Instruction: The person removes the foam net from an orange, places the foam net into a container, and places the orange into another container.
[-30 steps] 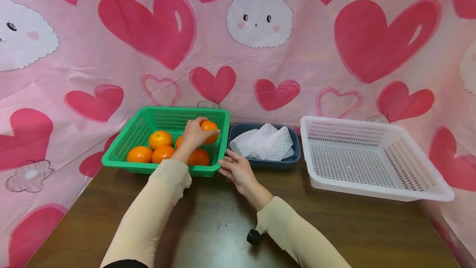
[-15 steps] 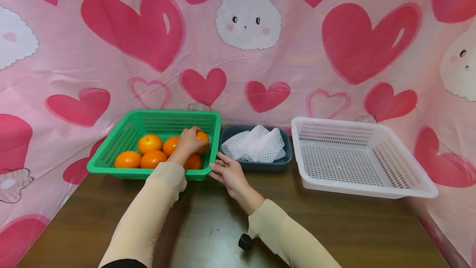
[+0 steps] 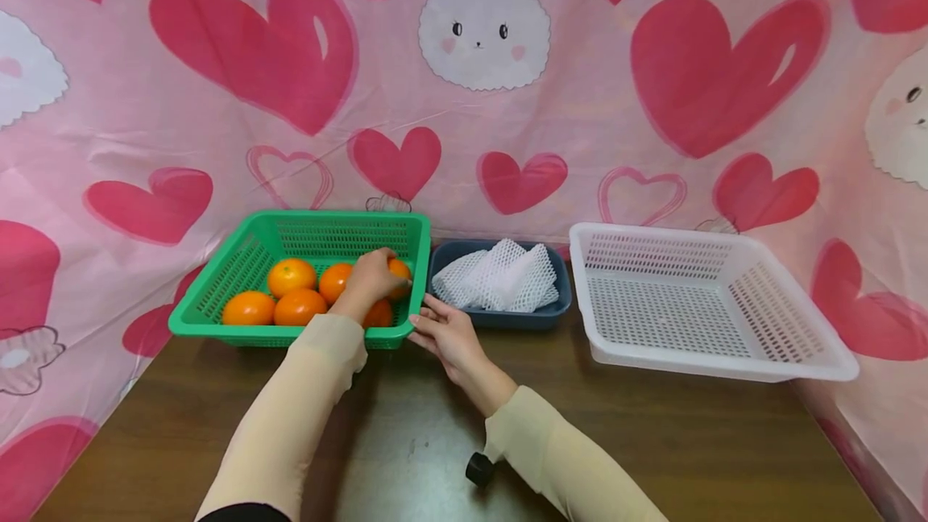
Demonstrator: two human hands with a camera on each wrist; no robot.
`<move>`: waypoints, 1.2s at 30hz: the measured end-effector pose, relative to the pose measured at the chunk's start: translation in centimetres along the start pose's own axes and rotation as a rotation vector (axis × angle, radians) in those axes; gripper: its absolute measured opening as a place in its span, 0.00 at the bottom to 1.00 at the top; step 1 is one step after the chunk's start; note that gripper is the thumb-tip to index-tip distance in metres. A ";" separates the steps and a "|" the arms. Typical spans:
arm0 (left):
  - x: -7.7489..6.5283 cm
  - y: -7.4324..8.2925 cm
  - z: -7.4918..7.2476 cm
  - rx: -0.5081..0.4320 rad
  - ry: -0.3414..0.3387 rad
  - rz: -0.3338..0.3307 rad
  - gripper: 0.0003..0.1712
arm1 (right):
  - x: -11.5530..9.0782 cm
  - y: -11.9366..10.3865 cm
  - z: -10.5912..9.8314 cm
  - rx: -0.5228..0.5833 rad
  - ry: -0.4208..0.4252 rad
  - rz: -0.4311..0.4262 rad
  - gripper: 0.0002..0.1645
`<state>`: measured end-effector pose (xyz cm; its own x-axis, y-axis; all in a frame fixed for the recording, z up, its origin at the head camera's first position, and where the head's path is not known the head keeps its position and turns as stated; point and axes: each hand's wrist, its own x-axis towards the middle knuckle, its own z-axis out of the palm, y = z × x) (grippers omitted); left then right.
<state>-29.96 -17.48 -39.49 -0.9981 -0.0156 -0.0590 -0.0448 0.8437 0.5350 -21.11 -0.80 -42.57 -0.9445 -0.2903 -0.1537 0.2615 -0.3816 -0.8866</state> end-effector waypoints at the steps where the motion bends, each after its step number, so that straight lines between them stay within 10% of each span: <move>1: 0.0 0.1 0.0 -0.002 0.001 0.003 0.38 | 0.0 0.0 0.0 0.002 0.001 -0.002 0.32; 14: -0.5 0.7 -0.3 -0.069 -0.024 0.002 0.37 | -0.6 -0.5 -1.0 -0.009 -0.010 -0.001 0.31; 23: -1.2 0.0 -1.2 -0.049 -0.037 0.021 0.35 | -0.9 -3.1 -3.6 -0.181 -0.198 0.063 0.27; 31: -1.8 1.1 -2.3 -0.030 -0.008 0.089 0.37 | -1.3 -7.5 -6.0 -0.535 -0.295 -0.172 0.29; 36: -2.7 2.4 -2.9 -0.008 0.001 0.161 0.40 | -1.4 -10.1 -8.3 -1.018 -0.291 -0.406 0.35</move>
